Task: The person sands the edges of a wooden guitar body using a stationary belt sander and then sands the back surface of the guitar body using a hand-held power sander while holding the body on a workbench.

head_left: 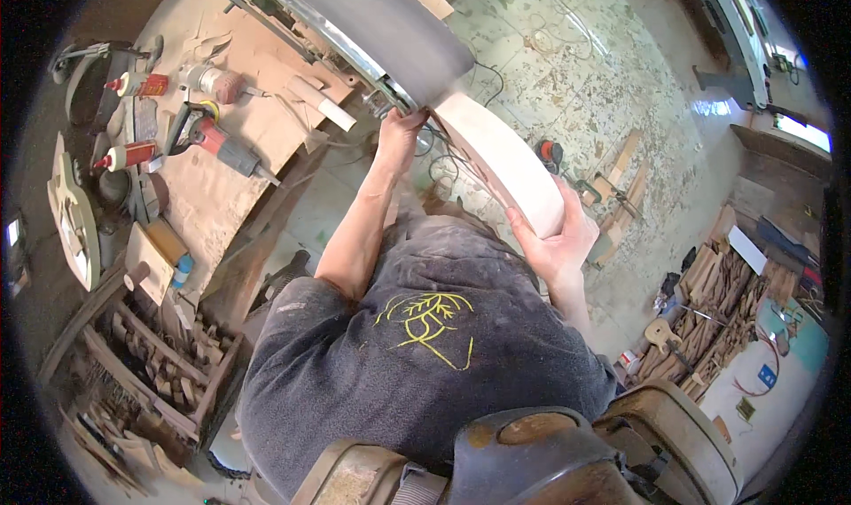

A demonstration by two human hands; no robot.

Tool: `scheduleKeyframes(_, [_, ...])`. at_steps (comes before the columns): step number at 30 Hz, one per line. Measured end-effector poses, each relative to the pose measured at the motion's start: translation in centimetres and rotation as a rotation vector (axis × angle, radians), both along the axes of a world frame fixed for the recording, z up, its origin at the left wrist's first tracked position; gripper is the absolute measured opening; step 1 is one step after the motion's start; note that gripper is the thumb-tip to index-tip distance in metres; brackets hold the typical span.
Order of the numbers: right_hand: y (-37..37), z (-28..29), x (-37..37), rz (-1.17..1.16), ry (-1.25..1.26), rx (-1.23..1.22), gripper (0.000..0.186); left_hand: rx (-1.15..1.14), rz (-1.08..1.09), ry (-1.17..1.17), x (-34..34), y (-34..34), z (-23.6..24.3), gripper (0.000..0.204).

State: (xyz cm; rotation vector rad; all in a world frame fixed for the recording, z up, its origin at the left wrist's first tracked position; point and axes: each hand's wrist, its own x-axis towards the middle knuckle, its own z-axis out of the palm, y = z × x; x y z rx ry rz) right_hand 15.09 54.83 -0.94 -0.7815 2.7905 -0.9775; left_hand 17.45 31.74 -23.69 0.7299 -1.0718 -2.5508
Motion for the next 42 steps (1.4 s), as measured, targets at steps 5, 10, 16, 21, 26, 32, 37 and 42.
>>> scheduleKeyframes(5, [-2.0, 0.1, -1.6, 0.034, 0.002, 0.074, 0.063, 0.097, 0.103, -0.092, -1.1, -0.5, -0.9, 0.032])
scheduleKeyframes(10, [-3.0, -0.5, -2.9, 0.080, -0.016, 0.015, 0.061, 0.131, 0.059, -0.084, -1.2, -0.7, -3.9, 0.033])
scheduleKeyframes(16, [-3.7, -2.1, -4.2, 0.112, -0.027, 0.038, 0.060, 0.182, 0.077, -0.031, -1.2, -0.8, -5.2, 0.041])
scheduleKeyframes(21, [-4.5, -3.2, -4.7, 0.109, -0.055, 0.041, 0.060, 0.195, 0.075, -0.042, -1.9, -0.8, -6.3, 0.035])
scheduleKeyframes(26, [-5.2, -4.1, -5.2, 0.095, -0.079, 0.082, 0.060, 0.214, 0.071, -0.048, -2.6, -1.0, -7.0, 0.036])
scheduleKeyframes(32, [-6.4, -5.6, -6.0, 0.082, -0.123, 0.169, 0.060, 0.227, 0.064, -0.040, -3.3, -1.2, -7.2, 0.037])
scheduleKeyframes(37, [-8.1, -7.2, -6.5, 0.089, -0.166, 0.272, 0.061, 0.218, 0.065, -0.047, -3.7, -1.7, -7.7, 0.038])
scheduleKeyframes(42, [-11.4, -9.4, -7.5, 0.158, -0.170, 0.372, 0.060, 0.142, 0.038, -0.096, -4.2, -2.4, -8.6, 0.039])
